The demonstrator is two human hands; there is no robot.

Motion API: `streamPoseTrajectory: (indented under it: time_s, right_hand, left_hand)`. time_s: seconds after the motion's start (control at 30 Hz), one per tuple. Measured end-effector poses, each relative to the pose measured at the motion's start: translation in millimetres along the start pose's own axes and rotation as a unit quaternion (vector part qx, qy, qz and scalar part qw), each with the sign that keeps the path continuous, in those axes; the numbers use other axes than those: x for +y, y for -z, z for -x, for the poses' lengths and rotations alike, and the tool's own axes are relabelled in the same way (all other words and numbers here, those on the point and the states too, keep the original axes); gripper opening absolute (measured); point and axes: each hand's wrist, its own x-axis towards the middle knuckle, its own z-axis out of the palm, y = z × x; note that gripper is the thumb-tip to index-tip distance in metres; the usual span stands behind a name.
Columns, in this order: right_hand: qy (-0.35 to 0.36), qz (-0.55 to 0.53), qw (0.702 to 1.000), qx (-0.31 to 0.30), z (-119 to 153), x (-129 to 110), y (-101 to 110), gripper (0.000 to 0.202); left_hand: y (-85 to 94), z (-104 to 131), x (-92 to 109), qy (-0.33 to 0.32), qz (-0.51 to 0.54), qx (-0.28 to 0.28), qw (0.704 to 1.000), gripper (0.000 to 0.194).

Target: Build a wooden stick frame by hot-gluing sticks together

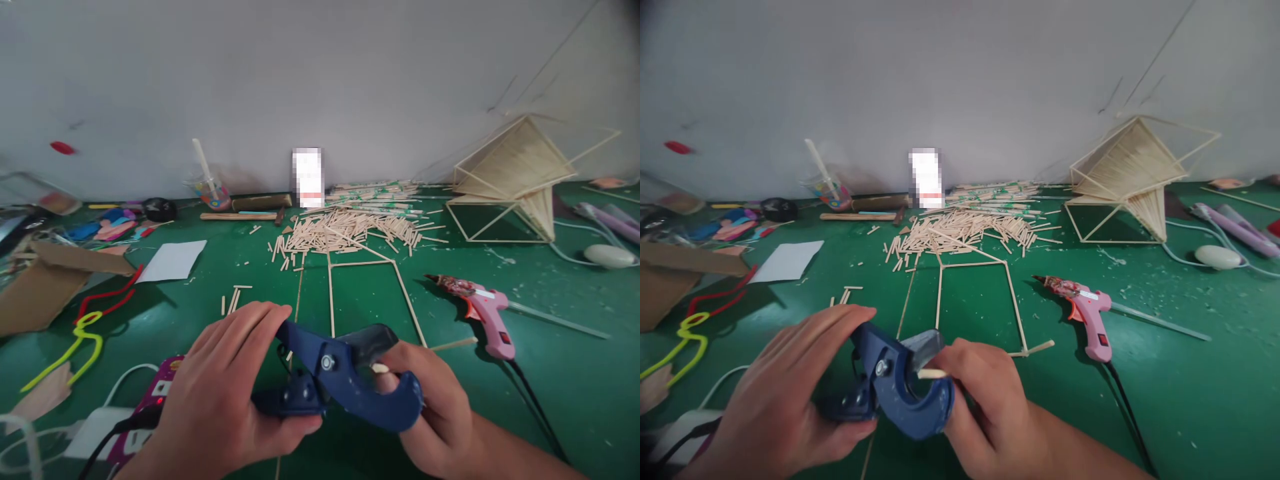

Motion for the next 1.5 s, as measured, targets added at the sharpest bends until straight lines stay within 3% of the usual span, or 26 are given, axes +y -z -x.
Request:
streamPoseTrajectory:
  time_s: [0.07,0.13,0.3,0.47,0.77,1.1,1.5]
  right_hand:
    - [0.025,0.03,0.999,0.011,-3.4,-3.5,0.8,0.012]
    - [0.037,0.039,0.999,0.008,-6.4,-6.6,2.5,0.022]
    - [-0.009,0.039,0.998,-0.046,-7.7,-9.5,7.8,0.035]
    - [-0.019,0.042,0.998,-0.049,-6.8,-10.9,9.0,0.04]
    - [-0.035,0.042,0.996,-0.069,-0.8,-5.4,7.7,0.037]
    - [-0.016,0.026,0.999,-0.043,0.8,-4.7,5.9,0.022]
    - [-0.057,0.029,0.997,-0.04,1.1,-7.0,5.3,0.042]
  left_hand:
    - [0.0,0.9,1.8,0.001,0.0,-0.001,1.0,0.083]
    - [1.3,1.1,3.8,0.002,0.004,-0.001,1.0,0.083]
    - [7.4,-3.0,7.9,0.003,-0.011,-0.003,1.0,0.081]
    - [8.4,-4.5,7.2,-0.004,-0.02,0.004,1.0,0.08]
    - [7.5,-4.0,6.3,-0.004,-0.022,0.007,1.0,0.08]
    - [8.1,-3.5,6.4,-0.01,-0.024,0.015,1.0,0.078]
    - [6.8,-3.4,4.7,-0.011,-0.019,0.014,1.0,0.082]
